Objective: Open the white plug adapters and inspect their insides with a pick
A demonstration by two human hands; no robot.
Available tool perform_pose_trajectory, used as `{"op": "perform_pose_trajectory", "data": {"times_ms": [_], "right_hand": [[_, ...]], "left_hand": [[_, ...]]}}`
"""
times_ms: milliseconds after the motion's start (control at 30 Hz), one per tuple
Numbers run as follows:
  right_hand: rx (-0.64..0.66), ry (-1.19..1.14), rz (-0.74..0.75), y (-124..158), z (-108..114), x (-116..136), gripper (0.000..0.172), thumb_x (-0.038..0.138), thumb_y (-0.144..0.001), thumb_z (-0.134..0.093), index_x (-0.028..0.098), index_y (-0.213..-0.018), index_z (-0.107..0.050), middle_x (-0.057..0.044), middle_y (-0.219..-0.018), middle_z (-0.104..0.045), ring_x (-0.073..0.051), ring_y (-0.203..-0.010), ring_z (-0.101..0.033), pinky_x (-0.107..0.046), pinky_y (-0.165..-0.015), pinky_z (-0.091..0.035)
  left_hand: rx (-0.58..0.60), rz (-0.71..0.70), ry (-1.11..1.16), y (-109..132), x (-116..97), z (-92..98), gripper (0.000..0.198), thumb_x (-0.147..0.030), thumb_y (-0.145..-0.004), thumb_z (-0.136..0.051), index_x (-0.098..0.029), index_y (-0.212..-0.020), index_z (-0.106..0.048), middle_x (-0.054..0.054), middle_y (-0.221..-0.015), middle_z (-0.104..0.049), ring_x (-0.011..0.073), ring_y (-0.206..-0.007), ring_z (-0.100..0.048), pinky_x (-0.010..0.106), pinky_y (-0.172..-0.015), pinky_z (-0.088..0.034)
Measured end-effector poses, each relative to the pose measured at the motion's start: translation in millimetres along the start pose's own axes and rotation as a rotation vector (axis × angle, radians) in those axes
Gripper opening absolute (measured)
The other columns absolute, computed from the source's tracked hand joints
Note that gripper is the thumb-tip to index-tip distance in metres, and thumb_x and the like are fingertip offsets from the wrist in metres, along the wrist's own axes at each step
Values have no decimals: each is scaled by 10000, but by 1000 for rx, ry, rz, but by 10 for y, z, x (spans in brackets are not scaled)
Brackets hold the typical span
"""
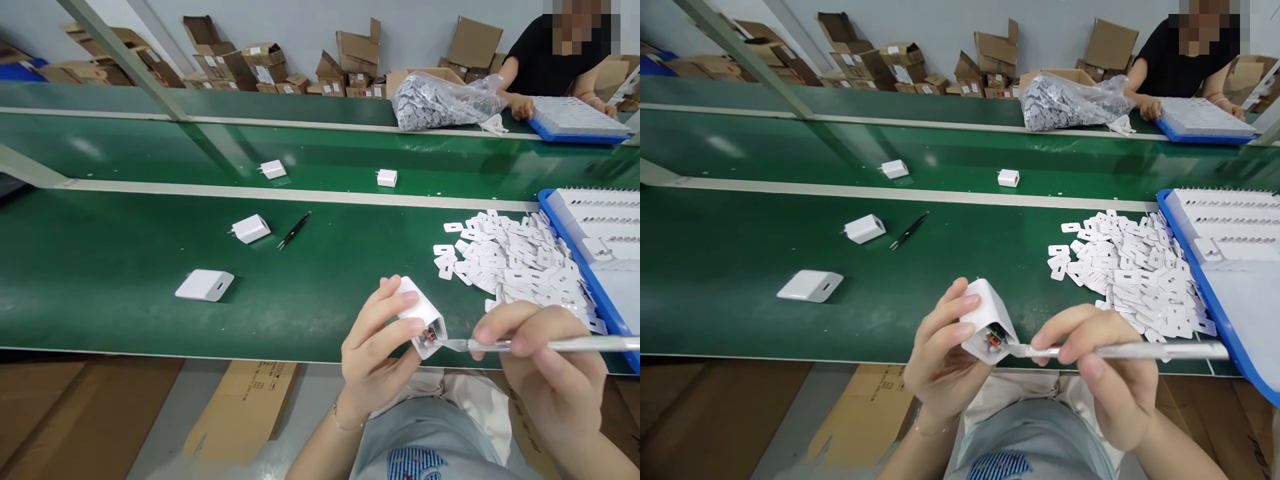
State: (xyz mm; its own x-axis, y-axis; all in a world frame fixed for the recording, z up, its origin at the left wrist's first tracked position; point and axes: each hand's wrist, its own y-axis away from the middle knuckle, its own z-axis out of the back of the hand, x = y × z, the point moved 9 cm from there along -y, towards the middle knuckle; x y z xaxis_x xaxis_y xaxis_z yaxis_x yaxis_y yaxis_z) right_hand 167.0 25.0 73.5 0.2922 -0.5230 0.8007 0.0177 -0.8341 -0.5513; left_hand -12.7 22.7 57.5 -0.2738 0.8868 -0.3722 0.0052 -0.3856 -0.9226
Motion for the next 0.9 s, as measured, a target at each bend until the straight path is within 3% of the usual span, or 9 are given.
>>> {"op": "perform_pose_trajectory", "data": {"times_ms": [133,267,433,600,767,900], "right_hand": [[53,109,46,30,-46,72,247,158,-992,-523,198,-1062,-757,-68,-937,-776,-186,-818,-722,-297,-673,-627],[26,129,71,15,-18,96,239,157,-984,-529,188,-1045,-759,-63,-884,-755,-184,-811,-723,-281,-684,-617],[46,89,43,-9,-50,91,234,158,-995,-543,181,-1047,-769,-63,-882,-753,-171,-831,-728,-257,-707,-623],[10,-63,-130,-11,-25,-84,230,188,-1005,-548,206,-1014,-777,-47,-940,-775,-151,-749,-724,-264,-664,-630],[-35,-313,-335,-34,-20,-359,170,268,-977,-622,220,-878,-751,-15,-828,-779,-130,-590,-705,-235,-550,-620],[-61,-257,-270,-42,13,-346,180,250,-980,-595,231,-885,-747,-9,-823,-772,-140,-589,-705,-254,-537,-622]], "left_hand": [[-1,6,-13,10,1,10,466,-76,-858,-742,-227,-1286,-636,64,-1198,-749,255,-1208,-709,447,-1060,-596],[-5,0,-11,8,-9,17,468,-77,-859,-743,-230,-1289,-637,58,-1198,-750,249,-1206,-711,439,-1062,-597],[0,-23,31,0,-35,3,450,-27,-848,-739,-160,-1267,-641,86,-1248,-735,231,-1289,-661,397,-1154,-530],[-9,-20,33,3,-54,6,420,-35,-858,-739,-167,-1245,-645,77,-1234,-741,225,-1280,-670,390,-1149,-537],[-12,7,27,25,-34,-3,401,-86,-868,-750,-208,-1234,-641,63,-1181,-757,239,-1203,-718,421,-1074,-598],[-26,57,82,48,34,-15,513,-77,-826,-787,-218,-1291,-623,81,-1196,-754,273,-1201,-719,465,-1069,-595]]}}
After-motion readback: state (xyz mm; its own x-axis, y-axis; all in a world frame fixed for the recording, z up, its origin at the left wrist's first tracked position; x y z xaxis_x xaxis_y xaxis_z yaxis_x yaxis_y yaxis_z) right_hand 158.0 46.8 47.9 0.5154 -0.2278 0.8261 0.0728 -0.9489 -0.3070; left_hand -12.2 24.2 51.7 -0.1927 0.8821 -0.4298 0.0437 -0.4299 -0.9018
